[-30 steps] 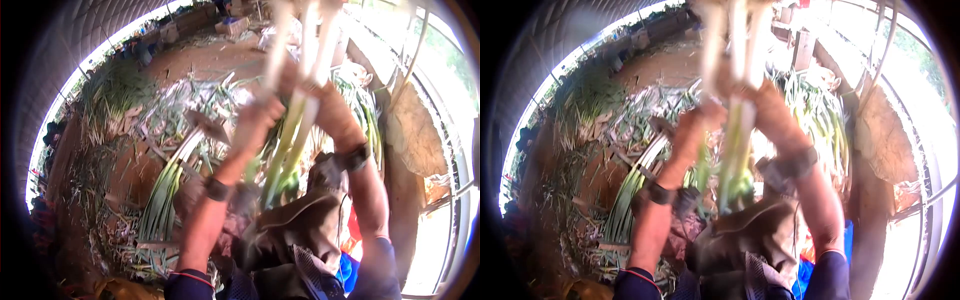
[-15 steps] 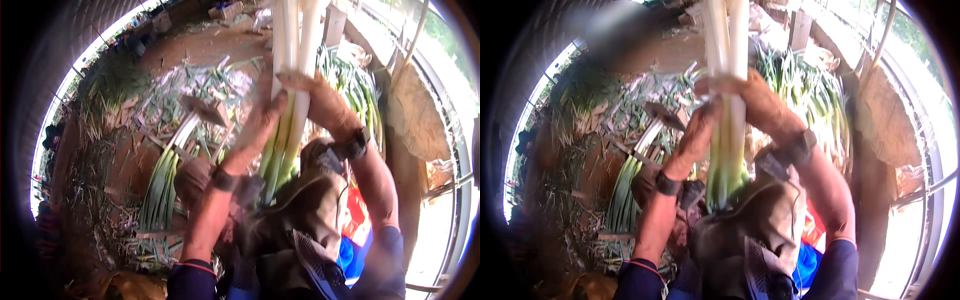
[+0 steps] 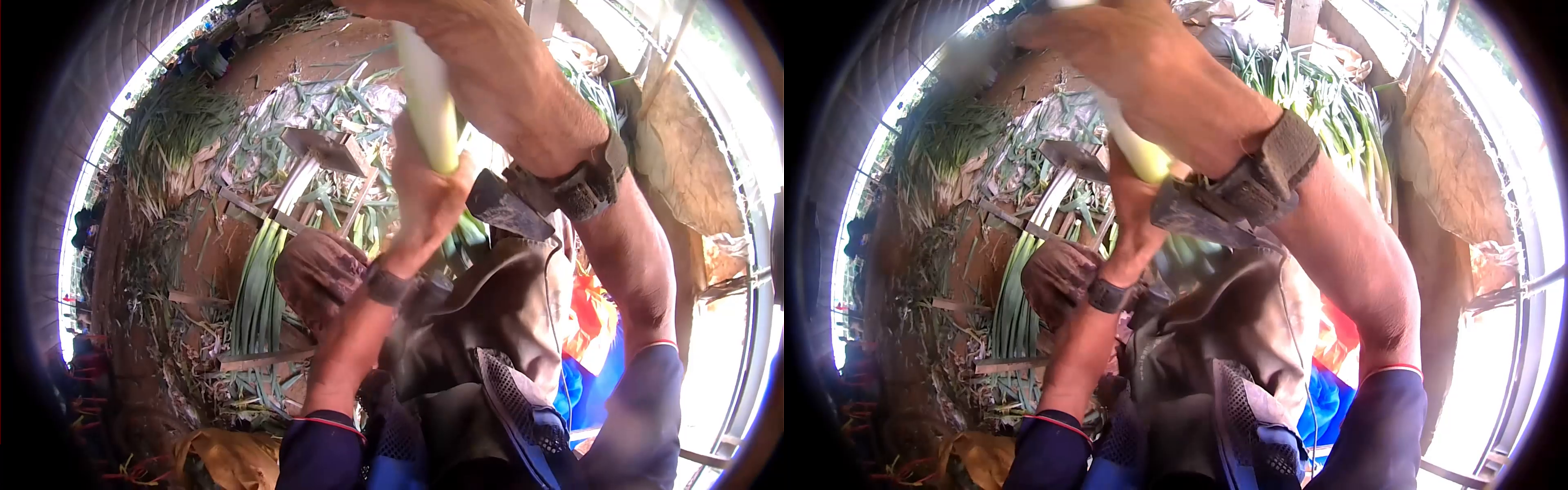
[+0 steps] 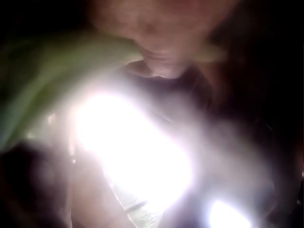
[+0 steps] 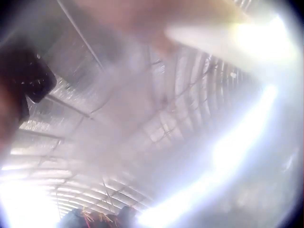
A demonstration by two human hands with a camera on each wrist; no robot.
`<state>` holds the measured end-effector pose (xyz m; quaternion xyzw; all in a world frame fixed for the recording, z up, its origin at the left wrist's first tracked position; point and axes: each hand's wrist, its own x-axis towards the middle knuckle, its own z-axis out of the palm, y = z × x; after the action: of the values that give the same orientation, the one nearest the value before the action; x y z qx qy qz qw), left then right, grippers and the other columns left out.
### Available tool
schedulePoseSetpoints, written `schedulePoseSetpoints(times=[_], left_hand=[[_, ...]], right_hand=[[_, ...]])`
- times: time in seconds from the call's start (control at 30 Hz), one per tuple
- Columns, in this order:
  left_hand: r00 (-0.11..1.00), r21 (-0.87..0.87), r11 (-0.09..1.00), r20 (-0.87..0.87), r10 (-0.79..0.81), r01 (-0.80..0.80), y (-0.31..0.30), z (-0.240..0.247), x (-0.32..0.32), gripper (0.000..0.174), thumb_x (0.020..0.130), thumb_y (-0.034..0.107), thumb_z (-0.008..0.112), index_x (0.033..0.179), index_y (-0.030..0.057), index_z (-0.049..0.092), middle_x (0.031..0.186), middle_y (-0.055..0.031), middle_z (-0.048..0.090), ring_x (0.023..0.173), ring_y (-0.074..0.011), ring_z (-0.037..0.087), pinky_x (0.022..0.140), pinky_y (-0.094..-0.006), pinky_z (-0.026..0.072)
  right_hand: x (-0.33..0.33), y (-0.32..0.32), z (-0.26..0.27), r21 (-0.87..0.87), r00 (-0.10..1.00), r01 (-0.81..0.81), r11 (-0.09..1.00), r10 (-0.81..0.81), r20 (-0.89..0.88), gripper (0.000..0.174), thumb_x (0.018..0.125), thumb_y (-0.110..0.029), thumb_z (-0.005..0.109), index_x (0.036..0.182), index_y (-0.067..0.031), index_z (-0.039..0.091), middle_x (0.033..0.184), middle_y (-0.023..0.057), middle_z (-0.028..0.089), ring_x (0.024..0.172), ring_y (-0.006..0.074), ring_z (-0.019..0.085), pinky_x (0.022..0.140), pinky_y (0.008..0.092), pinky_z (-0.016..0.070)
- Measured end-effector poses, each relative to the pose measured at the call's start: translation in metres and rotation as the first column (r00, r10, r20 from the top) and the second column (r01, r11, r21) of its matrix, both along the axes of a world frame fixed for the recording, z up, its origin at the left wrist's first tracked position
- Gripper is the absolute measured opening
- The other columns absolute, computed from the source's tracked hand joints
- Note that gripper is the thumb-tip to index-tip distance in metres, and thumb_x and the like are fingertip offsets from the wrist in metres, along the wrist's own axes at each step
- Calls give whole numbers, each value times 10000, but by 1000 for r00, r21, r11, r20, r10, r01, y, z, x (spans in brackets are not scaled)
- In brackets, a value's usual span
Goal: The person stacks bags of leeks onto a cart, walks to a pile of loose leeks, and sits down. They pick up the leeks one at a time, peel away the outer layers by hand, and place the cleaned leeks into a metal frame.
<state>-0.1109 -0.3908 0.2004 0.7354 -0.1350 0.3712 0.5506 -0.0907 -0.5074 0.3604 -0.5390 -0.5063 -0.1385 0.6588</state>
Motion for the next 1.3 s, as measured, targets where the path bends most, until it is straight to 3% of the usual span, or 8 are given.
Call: schedulePoseSetpoints(times=[0.07,0.1,0.33,0.47,0.8,1.2,1.27,1.3], left_hand=[[988,-34,996,-136,72,-77,11,29,-2,497,742,36,630,1200,1,442,953,-75,520,819,-185,551,768,-331,492],[991,-77,994,-116,64,-73,20,42,0,454,739,15,633,1158,7,459,924,-61,527,771,-164,556,740,-306,500],[824,-55,863,273,497,-503,129,173,-66,422,722,-10,748,1118,9,600,937,-61,667,811,-157,641,747,-303,536],[699,122,711,360,618,-692,198,223,-127,460,732,-17,744,1165,-11,589,988,-82,664,850,-174,640,755,-301,529],[70,888,-255,303,951,-382,319,192,-210,559,749,94,614,1280,94,437,1013,-230,656,955,-389,653,811,-484,506],[-109,849,480,-468,877,219,357,-111,-116,526,768,73,645,1232,-25,417,1150,-257,565,1050,-393,595,877,-480,479],[14,892,389,-403,915,229,359,-153,-92,546,777,125,679,1237,-4,415,1154,-235,538,1051,-354,578,892,-467,463],[60,919,354,-369,928,172,365,-179,-79,601,776,181,701,1264,-7,405,1148,-223,527,1064,-351,559,911,-463,448]], right_hand=[[16,-12,39,-333,820,-572,749,527,-222,688,934,-428,606,1390,36,382,1211,225,550,1203,295,492,1044,364,430],[-31,-11,37,-412,979,37,910,50,198,811,923,-553,555,1405,67,354,1283,278,503,1240,305,483,1046,398,436],[83,-28,-30,7,941,-307,952,303,148,744,874,-377,683,1424,19,377,1363,281,472,1214,322,547,985,473,497],[127,-66,-83,-168,896,-221,961,132,-425,346,989,-126,493,1316,-23,541,1393,139,498,1138,258,601,940,351,504],[198,-130,-268,-222,505,-218,950,-85,-859,557,980,-290,509,1431,6,369,1417,151,463,1200,314,565,1009,396,448],[134,-187,-368,-427,98,-180,886,-416,-904,466,938,-212,623,1332,2,500,1261,152,581,1086,256,603,925,337,499],[108,-197,-363,-805,918,24,593,-332,-217,418,911,-163,629,1293,-12,550,1318,156,539,1174,267,552,999,337,454],[101,-202,-359,-847,946,107,521,-315,-75,417,910,-161,628,1292,-12,551,1320,157,537,1177,268,549,1002,338,452]])
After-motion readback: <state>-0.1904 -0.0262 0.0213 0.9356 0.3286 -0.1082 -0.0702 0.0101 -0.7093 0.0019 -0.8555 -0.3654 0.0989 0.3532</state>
